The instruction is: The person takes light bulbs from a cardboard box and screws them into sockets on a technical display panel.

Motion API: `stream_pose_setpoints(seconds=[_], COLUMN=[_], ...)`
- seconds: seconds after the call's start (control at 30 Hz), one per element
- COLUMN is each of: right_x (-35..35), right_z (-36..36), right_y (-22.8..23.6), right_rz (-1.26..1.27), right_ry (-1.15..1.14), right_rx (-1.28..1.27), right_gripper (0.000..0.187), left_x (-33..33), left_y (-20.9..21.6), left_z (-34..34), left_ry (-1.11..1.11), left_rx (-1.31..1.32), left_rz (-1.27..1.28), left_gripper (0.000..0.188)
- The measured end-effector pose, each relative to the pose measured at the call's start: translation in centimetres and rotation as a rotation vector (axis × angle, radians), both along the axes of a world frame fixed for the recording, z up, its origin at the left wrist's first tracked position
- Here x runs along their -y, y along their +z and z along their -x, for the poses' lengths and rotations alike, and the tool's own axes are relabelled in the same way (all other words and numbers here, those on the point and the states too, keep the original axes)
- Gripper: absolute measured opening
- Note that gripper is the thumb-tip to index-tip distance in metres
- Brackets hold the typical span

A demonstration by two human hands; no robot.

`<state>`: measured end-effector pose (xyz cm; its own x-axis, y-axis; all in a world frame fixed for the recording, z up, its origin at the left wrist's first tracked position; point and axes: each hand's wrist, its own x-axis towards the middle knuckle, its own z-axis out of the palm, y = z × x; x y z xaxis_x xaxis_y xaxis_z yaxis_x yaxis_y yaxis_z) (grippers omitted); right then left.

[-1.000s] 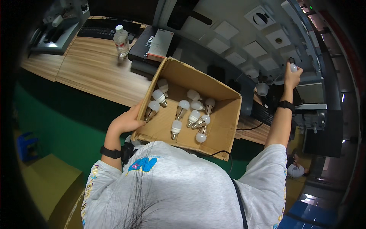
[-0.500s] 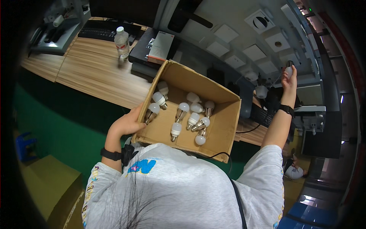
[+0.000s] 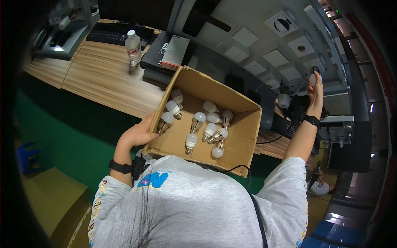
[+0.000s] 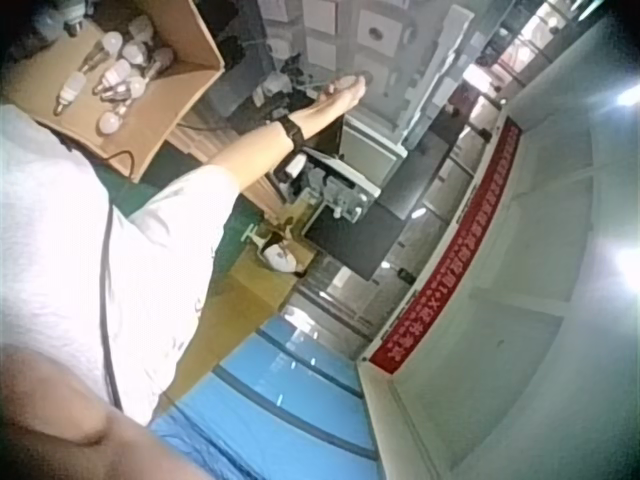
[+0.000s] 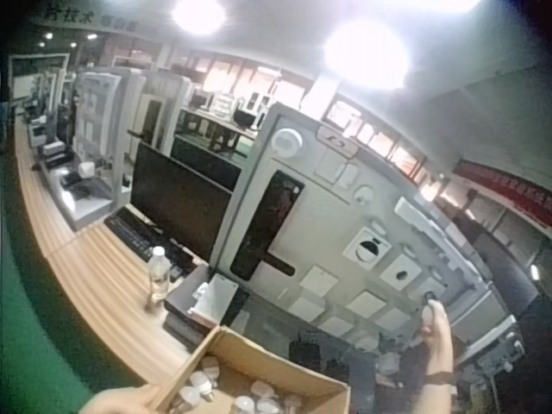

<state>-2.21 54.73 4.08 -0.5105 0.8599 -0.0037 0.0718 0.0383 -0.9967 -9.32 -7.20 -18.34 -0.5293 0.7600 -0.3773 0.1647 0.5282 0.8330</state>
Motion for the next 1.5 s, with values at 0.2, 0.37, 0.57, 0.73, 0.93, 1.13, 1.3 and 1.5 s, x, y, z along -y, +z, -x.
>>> stream_pose_setpoints(seconds=[0.2,0.37,0.57,0.73,0.93,1.13,1.3,1.5], right_x=[0.8,0.7,-1.7,-3.4,-3.0,0.6,0.6,1.0], right_z=[0.0,0.7,0.9,0.3,-0.4,0.7,1.3,0.9], right_y=[0.1,0.8,0.8,0.8,0.7,0.8,1.5,1.9], right_rz=[-0.024,0.390,0.571,0.540,0.452,0.276,0.103,0.014], right_ry=[0.044,-0.072,-0.039,0.016,0.085,0.017,-0.035,-0.037], right_rx=[-0.006,-0.334,-0.244,-0.154,-0.143,-0.125,-0.058,0.149], right_gripper=[0.045,0.045,0.038,0.037,0.036,0.051,0.045,0.043], left_x=[0.0,-0.2,0.1,0.1,-0.6,0.5,0.9,0.8], left_y=[-0.7,-0.5,-0.2,0.5,0.7,-0.9,-2.8,-2.0], left_z=[0.0,-0.1,-0.3,0.0,0.3,0.3,0.7,0.8], left_ry=[0.012,0.014,0.007,0.023,-0.014,-0.004,0.023,0.035], left_rx=[-0.014,0.004,0.002,0.043,0.050,0.085,0.184,0.267], left_rz=[-0.049,-0.020,-0.023,-0.025,-0.134,-0.070,-0.059,-0.054], left_gripper=[0.090,0.090,0.091,0.090,0.083,0.068,0.062,0.063])
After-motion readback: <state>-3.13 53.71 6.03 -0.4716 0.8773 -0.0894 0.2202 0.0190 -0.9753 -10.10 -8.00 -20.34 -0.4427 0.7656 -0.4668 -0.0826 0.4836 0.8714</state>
